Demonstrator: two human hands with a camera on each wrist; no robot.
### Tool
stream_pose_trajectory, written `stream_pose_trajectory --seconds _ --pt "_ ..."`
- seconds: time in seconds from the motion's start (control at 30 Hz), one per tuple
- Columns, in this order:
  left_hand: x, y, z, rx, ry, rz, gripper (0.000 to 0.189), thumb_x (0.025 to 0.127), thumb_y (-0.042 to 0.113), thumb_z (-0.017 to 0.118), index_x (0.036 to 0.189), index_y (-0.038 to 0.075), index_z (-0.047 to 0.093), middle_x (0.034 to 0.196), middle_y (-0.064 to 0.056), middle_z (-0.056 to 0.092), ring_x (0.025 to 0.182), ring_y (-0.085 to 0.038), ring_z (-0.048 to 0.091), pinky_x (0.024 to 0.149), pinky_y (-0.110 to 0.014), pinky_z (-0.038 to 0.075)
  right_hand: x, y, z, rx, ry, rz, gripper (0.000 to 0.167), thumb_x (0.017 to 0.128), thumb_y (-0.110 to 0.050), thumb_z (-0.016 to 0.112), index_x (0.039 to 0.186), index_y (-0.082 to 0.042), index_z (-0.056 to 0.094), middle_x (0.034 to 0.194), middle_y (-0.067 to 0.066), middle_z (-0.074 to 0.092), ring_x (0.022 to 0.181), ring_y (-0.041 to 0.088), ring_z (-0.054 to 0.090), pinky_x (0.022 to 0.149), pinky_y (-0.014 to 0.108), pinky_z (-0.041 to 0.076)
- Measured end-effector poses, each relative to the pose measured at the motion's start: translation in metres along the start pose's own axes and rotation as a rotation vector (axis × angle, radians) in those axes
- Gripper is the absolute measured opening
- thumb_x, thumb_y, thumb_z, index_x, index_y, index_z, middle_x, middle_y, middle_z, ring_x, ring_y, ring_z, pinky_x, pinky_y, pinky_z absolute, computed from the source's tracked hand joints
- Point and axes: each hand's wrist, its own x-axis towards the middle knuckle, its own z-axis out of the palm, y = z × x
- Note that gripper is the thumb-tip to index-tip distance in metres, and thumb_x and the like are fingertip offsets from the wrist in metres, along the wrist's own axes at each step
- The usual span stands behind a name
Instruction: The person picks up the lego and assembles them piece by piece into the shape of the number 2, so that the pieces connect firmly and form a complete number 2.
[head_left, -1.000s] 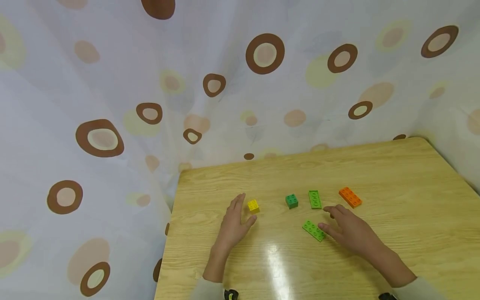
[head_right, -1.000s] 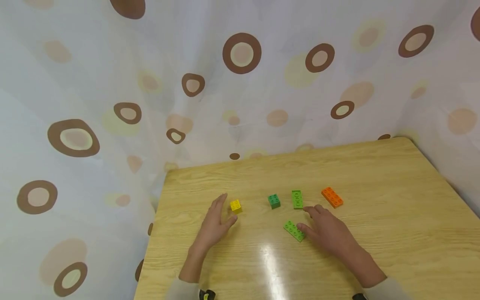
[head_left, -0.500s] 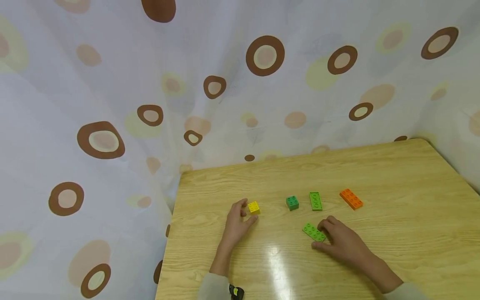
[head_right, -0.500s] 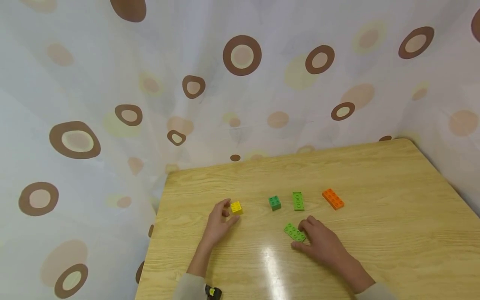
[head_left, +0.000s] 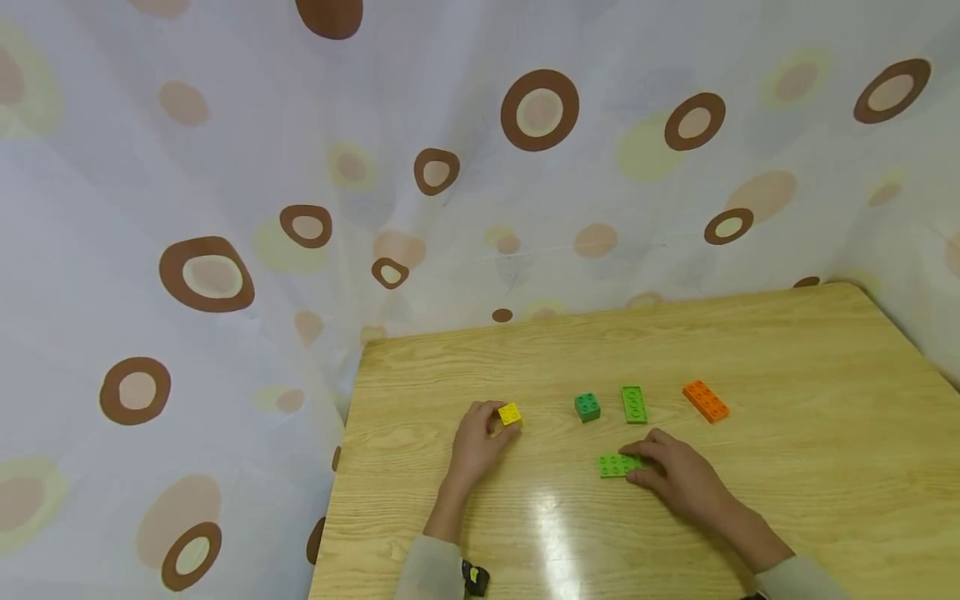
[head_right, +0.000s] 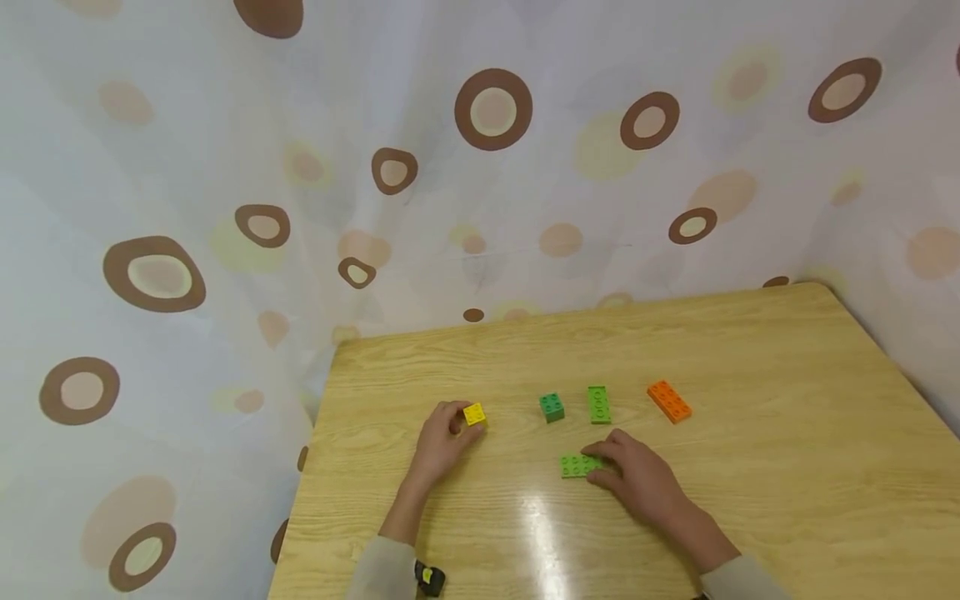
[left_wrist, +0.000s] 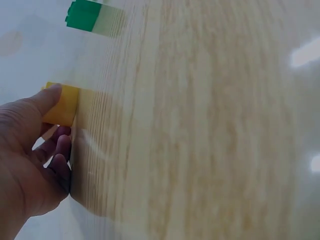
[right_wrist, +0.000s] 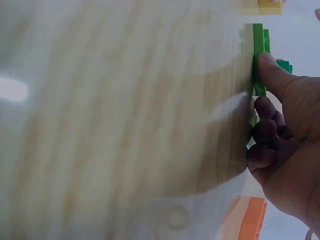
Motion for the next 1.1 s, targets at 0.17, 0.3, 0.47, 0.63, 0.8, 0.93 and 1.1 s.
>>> stream_pose_trajectory --seconds 0.17,0.3,0.47,0.63,0.8,0.93,1.1 --pt "-0.001 -0.001 0.000 0.002 0.006 0.008 0.044 0.097 0.030 0.080 0.134 0.009 0.068 0.108 -0.001 0.061 0.088 -0.015 0.049 0.072 -0.028 0.041 0.008 0.004 0.000 0.018 -0.014 0.033 0.032 0.093 -0.028 0.083 0.120 -0.013 0.075 0.083 -0.016 0.054 0.072 0.001 0.046 0.064 0.024 0.041" --pt "-0.002 -0.002 0.000 -0.002 0.012 0.021 0.043 0.097 0.030 0.080 0.133 0.009 0.068 0.106 -0.001 0.061 0.089 -0.016 0.050 0.075 -0.028 0.043 0.012 0.006 0.000 0.041 0.002 0.068 0.032 0.092 -0.029 0.084 0.118 -0.014 0.075 0.080 -0.017 0.055 0.067 0.001 0.045 0.061 0.023 0.040" --pt "-0.003 -0.004 0.001 0.019 0.025 0.042 0.042 0.097 0.031 0.079 0.132 0.010 0.068 0.104 -0.001 0.061 0.091 -0.015 0.050 0.077 -0.028 0.043 0.016 0.007 0.003 0.064 0.014 0.049 0.029 0.090 -0.026 0.086 0.115 -0.015 0.078 0.079 -0.017 0.056 0.068 0.000 0.047 0.063 0.023 0.043" --pt "-0.004 -0.005 0.002 0.026 0.033 0.048 0.041 0.096 0.032 0.079 0.130 0.011 0.070 0.112 0.000 0.065 0.094 -0.015 0.052 0.081 -0.028 0.045 0.022 0.004 0.012 0.085 0.008 0.022 0.028 0.089 -0.026 0.086 0.113 -0.014 0.079 0.078 -0.018 0.056 0.067 -0.001 0.048 0.063 0.022 0.043" --pt "-0.007 -0.005 0.003 0.013 0.029 0.060 0.040 0.096 0.034 0.079 0.129 0.012 0.071 0.115 0.001 0.066 0.097 -0.015 0.053 0.084 -0.029 0.047 0.029 -0.004 0.026 0.093 -0.020 0.014 0.028 0.090 -0.027 0.086 0.115 -0.015 0.079 0.078 -0.018 0.055 0.068 -0.001 0.048 0.063 0.022 0.044" --pt "-0.009 -0.006 0.005 0.003 0.026 0.065 0.041 0.096 0.035 0.079 0.128 0.011 0.071 0.115 0.001 0.067 0.098 -0.016 0.053 0.084 -0.029 0.046 0.033 -0.009 0.033 0.102 -0.023 -0.014 0.029 0.090 -0.027 0.086 0.115 -0.014 0.079 0.076 -0.019 0.055 0.066 -0.002 0.048 0.062 0.022 0.044" --pt "-0.010 -0.005 0.005 -0.015 0.006 0.056 0.043 0.095 0.035 0.079 0.131 0.012 0.071 0.118 0.002 0.069 0.101 -0.016 0.056 0.087 -0.030 0.049 0.036 -0.011 0.037 0.092 -0.014 -0.035 0.029 0.089 -0.027 0.086 0.114 -0.015 0.079 0.075 -0.020 0.054 0.064 -0.002 0.046 0.060 0.021 0.043"
